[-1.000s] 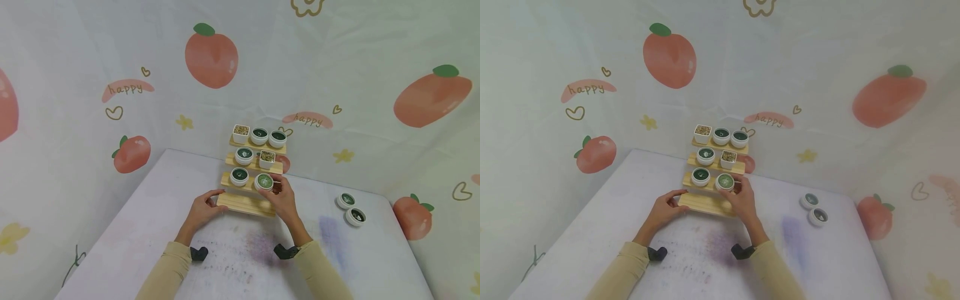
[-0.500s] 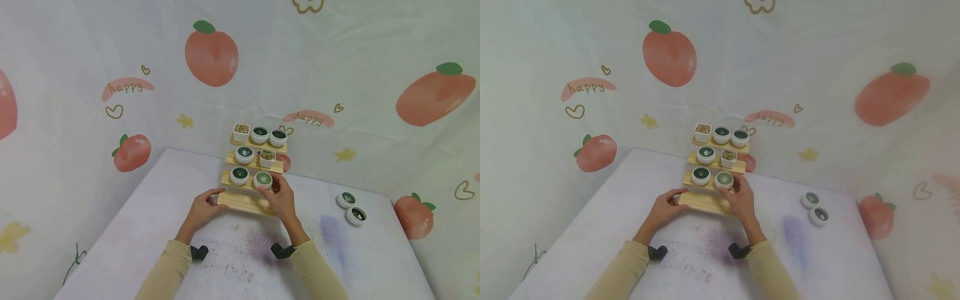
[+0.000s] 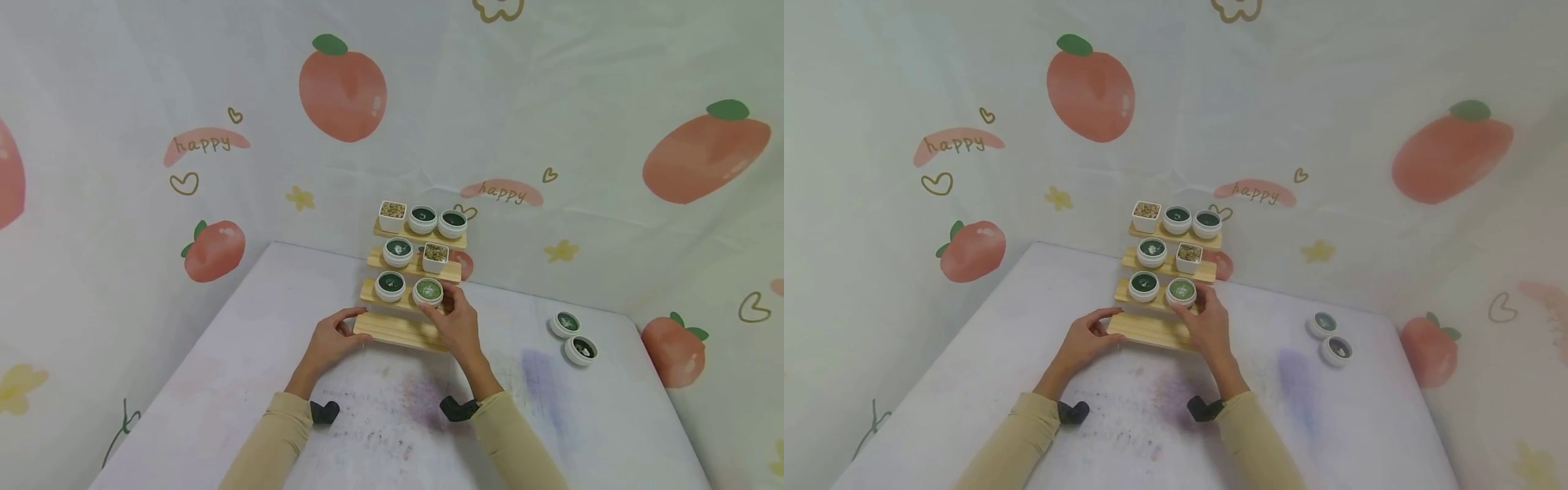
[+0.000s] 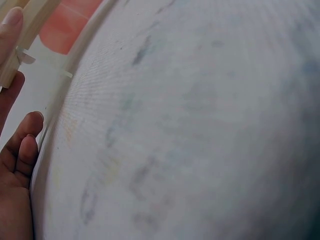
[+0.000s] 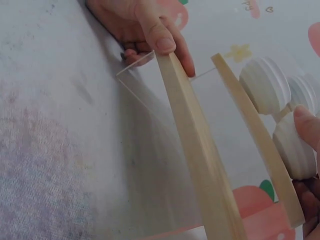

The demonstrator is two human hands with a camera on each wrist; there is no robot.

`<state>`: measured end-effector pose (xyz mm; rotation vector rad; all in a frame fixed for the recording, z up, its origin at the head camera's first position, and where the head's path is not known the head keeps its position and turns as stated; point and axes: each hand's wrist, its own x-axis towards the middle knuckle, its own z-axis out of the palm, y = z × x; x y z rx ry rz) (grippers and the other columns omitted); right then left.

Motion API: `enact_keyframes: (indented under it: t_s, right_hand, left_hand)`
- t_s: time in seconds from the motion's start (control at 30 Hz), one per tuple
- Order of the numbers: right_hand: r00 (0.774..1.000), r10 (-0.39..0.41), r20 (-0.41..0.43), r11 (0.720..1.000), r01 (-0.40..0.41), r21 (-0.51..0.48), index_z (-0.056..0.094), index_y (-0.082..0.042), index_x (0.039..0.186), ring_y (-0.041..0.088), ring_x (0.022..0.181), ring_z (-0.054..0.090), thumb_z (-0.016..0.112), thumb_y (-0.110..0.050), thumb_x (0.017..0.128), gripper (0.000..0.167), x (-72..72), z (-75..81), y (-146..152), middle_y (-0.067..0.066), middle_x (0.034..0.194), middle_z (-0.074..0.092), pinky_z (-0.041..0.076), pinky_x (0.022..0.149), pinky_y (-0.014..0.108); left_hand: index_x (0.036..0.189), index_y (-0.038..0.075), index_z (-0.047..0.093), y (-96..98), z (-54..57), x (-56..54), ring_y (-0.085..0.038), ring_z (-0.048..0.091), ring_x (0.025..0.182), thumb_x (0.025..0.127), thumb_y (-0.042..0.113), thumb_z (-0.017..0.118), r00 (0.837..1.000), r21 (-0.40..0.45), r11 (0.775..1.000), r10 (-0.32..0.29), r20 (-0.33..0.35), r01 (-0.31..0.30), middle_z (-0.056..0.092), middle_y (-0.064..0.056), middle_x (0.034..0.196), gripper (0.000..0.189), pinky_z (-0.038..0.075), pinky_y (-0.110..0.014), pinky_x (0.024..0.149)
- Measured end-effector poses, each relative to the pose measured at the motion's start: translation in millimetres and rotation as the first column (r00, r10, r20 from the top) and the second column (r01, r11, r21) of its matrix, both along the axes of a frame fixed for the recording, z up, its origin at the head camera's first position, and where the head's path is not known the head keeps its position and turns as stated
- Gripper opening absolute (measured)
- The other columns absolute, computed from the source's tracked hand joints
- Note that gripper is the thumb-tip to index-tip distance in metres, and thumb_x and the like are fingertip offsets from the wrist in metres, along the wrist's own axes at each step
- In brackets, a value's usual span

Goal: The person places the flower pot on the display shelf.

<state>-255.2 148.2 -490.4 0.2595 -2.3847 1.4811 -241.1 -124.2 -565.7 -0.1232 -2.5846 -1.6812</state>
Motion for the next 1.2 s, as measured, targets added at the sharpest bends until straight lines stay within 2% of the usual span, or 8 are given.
enact_keyframes:
  t_s: [0.23,0.47,0.67,0.9,1.2]
  right_hand:
    - [0.999,0.005,0.051,0.999,-0.008,0.043,0.054,-0.009,0.140,0.028,0.119,0.066,0.086,-0.022,0.084,0.066,6.2,5.0,7,0.012,0.132,0.066,0.053,0.100,0.046]
    - [0.999,0.000,0.033,0.997,-0.002,0.076,0.055,-0.007,0.139,0.031,0.118,0.064,0.086,-0.022,0.083,0.065,11.0,8.7,26,0.013,0.135,0.065,0.052,0.098,0.049]
    - [0.999,-0.015,0.028,0.996,0.012,0.088,0.055,-0.004,0.139,0.036,0.123,0.061,0.083,-0.022,0.087,0.062,10.9,16.7,47,0.017,0.137,0.063,0.050,0.103,0.053]
    - [0.994,-0.104,0.026,0.981,0.099,0.165,0.053,-0.001,0.142,0.040,0.124,0.059,0.083,-0.021,0.087,0.066,13.7,19.2,76,0.021,0.138,0.059,0.049,0.103,0.054]
    - [0.971,-0.238,0.016,0.946,0.228,0.229,0.050,0.002,0.144,0.044,0.128,0.053,0.082,-0.019,0.088,0.068,15.5,16.1,121,0.027,0.140,0.053,0.044,0.105,0.058]
  left_hand:
    - [0.129,0.034,0.069,2.9,0.2,0.7,-0.012,0.052,0.062,0.073,0.039,0.093,1.000,0.014,1.000,-0.011,0.005,0.011,0.061,-0.003,0.071,0.061,0.043,-0.025,0.058]
    - [0.129,0.034,0.069,5.1,-0.5,-0.4,-0.011,0.052,0.063,0.073,0.039,0.092,1.000,-0.008,1.000,-0.017,0.004,0.017,0.060,-0.002,0.071,0.061,0.043,-0.024,0.059]
    - [0.129,0.035,0.069,2.5,1.3,-0.1,-0.012,0.052,0.063,0.073,0.039,0.093,1.000,-0.010,1.000,-0.005,0.005,0.005,0.060,-0.001,0.071,0.061,0.044,-0.025,0.059]
    - [0.128,0.037,0.069,0.3,-0.8,0.1,-0.014,0.054,0.065,0.074,0.042,0.091,1.000,-0.011,1.000,-0.008,-0.004,0.007,0.060,-0.002,0.073,0.058,0.044,-0.025,0.060]
    - [0.128,0.037,0.069,-2.9,-0.9,-1.9,-0.013,0.053,0.065,0.073,0.044,0.091,1.000,-0.018,1.000,-0.019,-0.005,0.019,0.061,-0.002,0.072,0.060,0.044,-0.026,0.059]
